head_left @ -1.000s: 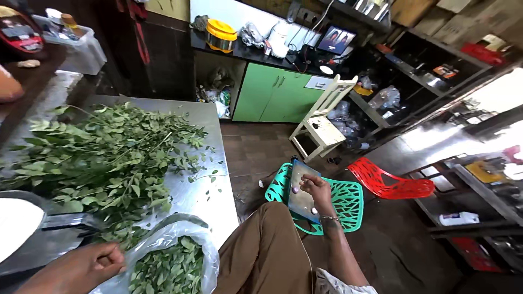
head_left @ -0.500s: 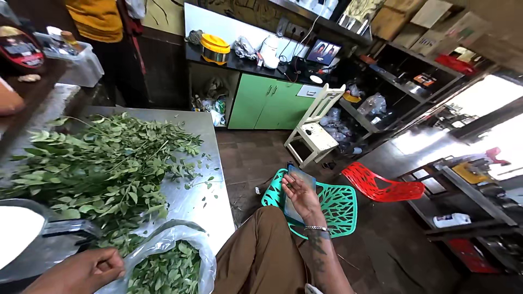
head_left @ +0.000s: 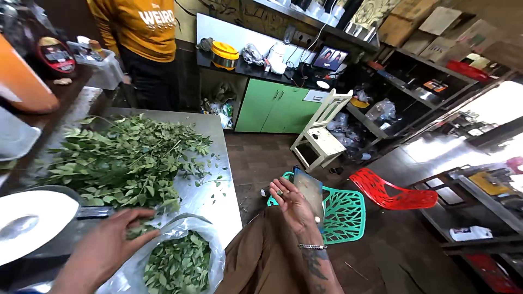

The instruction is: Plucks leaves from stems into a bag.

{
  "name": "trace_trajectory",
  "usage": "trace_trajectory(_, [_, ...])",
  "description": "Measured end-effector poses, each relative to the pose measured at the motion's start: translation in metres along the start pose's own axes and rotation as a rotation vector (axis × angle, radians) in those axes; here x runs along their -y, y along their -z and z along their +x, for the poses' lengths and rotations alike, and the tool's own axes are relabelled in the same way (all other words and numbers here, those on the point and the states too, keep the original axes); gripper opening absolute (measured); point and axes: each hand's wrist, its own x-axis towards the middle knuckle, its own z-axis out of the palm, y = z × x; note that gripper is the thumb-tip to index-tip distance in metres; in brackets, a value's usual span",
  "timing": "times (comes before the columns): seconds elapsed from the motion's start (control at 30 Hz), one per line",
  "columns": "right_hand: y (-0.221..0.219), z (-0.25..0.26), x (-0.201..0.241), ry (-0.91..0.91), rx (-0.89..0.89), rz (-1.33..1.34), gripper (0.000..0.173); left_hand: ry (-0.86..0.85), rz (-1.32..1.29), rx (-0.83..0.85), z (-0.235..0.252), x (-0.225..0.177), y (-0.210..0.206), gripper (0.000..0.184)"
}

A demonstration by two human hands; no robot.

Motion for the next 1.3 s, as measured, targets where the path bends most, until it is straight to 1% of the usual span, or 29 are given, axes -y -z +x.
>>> trace_trajectory(0.03, [-0.011, -0.008, -0.007, -0.024, 0.047, 0.016, 0.045, -0.07, -0.008, -0.116, 0.0, -0.015, -0.005, 0.05])
trace_trajectory(0.07, [-0.023, -0.016, -0.015, -0.059, 0.089, 0.03, 0.046, -0.136, -0.048, -0.197, 0.0, -0.031, -0.012, 0.046])
trace_trajectory(0.1, [-0.036, -0.025, -0.023, -0.099, 0.131, 0.034, 0.047, -0.201, -0.109, -0.241, -0.001, -0.047, -0.023, 0.041])
trace_trajectory(0.2, [-0.069, -0.049, -0.047, -0.208, 0.248, 0.022, 0.046, -0.37, -0.218, -0.235, -0.01, -0.077, -0.06, 0.031])
trace_trajectory(0.27, [-0.081, -0.059, -0.063, -0.25, 0.314, -0.014, 0.047, -0.419, -0.211, -0.225, -0.013, -0.086, -0.076, 0.03])
trace_trajectory(0.37, [-0.091, -0.07, -0.082, -0.305, 0.373, -0.034, 0.047, -0.429, -0.142, -0.245, -0.012, -0.087, -0.084, 0.03])
trace_trajectory(0.47, [-0.101, -0.078, -0.091, -0.337, 0.382, -0.072, 0.046, -0.427, -0.063, -0.241, -0.009, -0.083, -0.084, 0.026])
trace_trajectory(0.53, [-0.106, -0.08, -0.095, -0.351, 0.368, -0.068, 0.045, -0.424, -0.035, -0.232, -0.009, -0.081, -0.084, 0.024])
trace_trajectory(0.77, [-0.109, -0.083, -0.095, -0.4, 0.352, -0.045, 0.051, -0.476, -0.02, -0.231, -0.009, -0.083, -0.083, 0.018])
trace_trajectory(0.83, [-0.108, -0.082, -0.094, -0.397, 0.353, -0.036, 0.051, -0.471, -0.027, -0.239, -0.008, -0.084, -0.085, 0.018])
trace_trajectory(0.9, [-0.102, -0.079, -0.092, -0.317, 0.371, -0.091, 0.047, -0.422, -0.046, -0.219, -0.008, -0.082, -0.084, 0.018])
trace_trajectory(0.97, [-0.085, -0.065, -0.084, -0.102, 0.406, -0.293, 0.038, -0.327, -0.026, -0.1, -0.007, -0.075, -0.073, 0.019])
trace_trajectory(1.03, [-0.056, -0.039, -0.064, 0.14, 0.41, -0.553, 0.035, -0.23, 0.042, 0.111, -0.007, -0.065, -0.052, 0.019])
trace_trajectory(1.07, [-0.038, -0.024, -0.049, 0.243, 0.383, -0.707, 0.034, -0.181, 0.073, 0.226, -0.007, -0.058, -0.042, 0.019])
trace_trajectory(1.13, [0.005, 0.008, -0.021, 0.401, 0.241, -1.103, 0.029, -0.081, 0.123, 0.404, -0.01, -0.047, -0.029, 0.019])
trace_trajectory(1.17, [0.032, 0.025, -0.009, 0.435, 0.16, -1.353, 0.024, -0.039, 0.147, 0.461, -0.012, -0.043, -0.025, 0.02])
trace_trajectory(1.2, [0.053, 0.04, 0.004, 0.413, 0.096, -1.604, 0.025, -0.008, 0.165, 0.493, -0.011, -0.041, -0.022, 0.021])
trace_trajectory(1.23, [0.07, 0.054, 0.014, 0.353, 0.046, -1.792, 0.031, 0.011, 0.174, 0.502, -0.01, -0.04, -0.02, 0.023])
trace_trajectory(1.27, [0.083, 0.063, 0.021, 0.328, -0.003, -1.89, 0.03, 0.017, 0.17, 0.491, -0.009, -0.039, -0.019, 0.024])
trace_trajectory(1.3, [0.089, 0.069, 0.026, 0.364, -0.053, -1.934, 0.024, 0.014, 0.165, 0.47, -0.008, -0.038, -0.02, 0.024])
